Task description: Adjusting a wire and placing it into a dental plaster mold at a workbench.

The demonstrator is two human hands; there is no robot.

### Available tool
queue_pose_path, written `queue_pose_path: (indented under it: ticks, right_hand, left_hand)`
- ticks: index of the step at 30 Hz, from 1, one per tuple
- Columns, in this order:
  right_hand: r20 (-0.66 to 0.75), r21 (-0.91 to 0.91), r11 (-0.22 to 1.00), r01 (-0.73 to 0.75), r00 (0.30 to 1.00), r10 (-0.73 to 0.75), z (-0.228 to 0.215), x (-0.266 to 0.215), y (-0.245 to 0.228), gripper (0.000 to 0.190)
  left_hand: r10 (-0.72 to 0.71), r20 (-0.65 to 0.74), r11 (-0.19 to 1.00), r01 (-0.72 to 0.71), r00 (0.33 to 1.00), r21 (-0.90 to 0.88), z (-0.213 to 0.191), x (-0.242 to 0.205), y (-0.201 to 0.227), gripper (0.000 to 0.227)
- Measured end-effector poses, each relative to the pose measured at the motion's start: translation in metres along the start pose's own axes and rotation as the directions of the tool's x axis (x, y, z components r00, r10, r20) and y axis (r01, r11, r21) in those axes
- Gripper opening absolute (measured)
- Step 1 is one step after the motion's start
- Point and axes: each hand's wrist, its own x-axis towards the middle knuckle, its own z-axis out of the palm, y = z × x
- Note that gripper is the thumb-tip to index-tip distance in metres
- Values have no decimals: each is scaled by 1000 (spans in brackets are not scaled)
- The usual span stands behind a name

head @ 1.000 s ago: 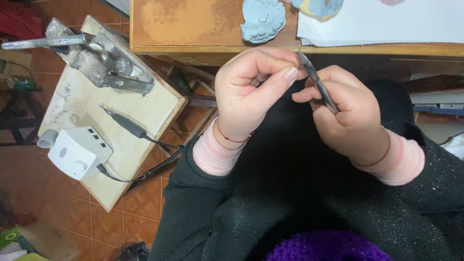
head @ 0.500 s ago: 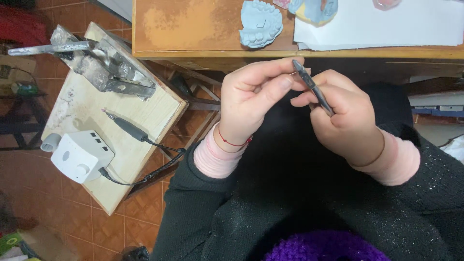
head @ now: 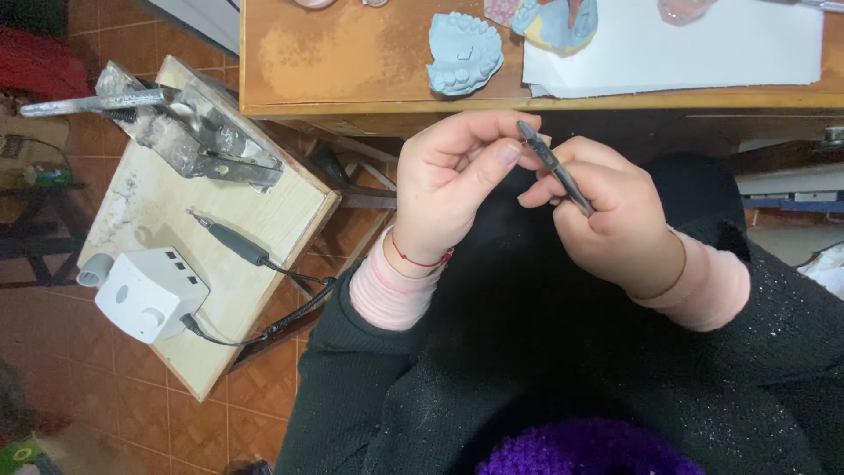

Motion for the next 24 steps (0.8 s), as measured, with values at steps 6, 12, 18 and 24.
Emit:
queue_pose_path:
  ticks: [6,12,18,24]
  right_hand:
    - [66,124,992,-13,998,5,-3,-3,6,25]
    - [231,277,960,-25,972,-41,-10,-3,15,25]
    - [302,377,925,-47,950,-76,-10,-5,18,25]
    - [238,288,956,-63,971,-8,-7,-5,16,26]
  left_hand:
    - [-46,82,995,54,996,-89,-6,2,2,16]
    - [-51,168,986,76,984,-145,-15,-1,-4,13]
    - [-65,150,989,84,987,-121,-10,-4,3,12]
    - [10,37,985,-16,999,170,2,0,27,14]
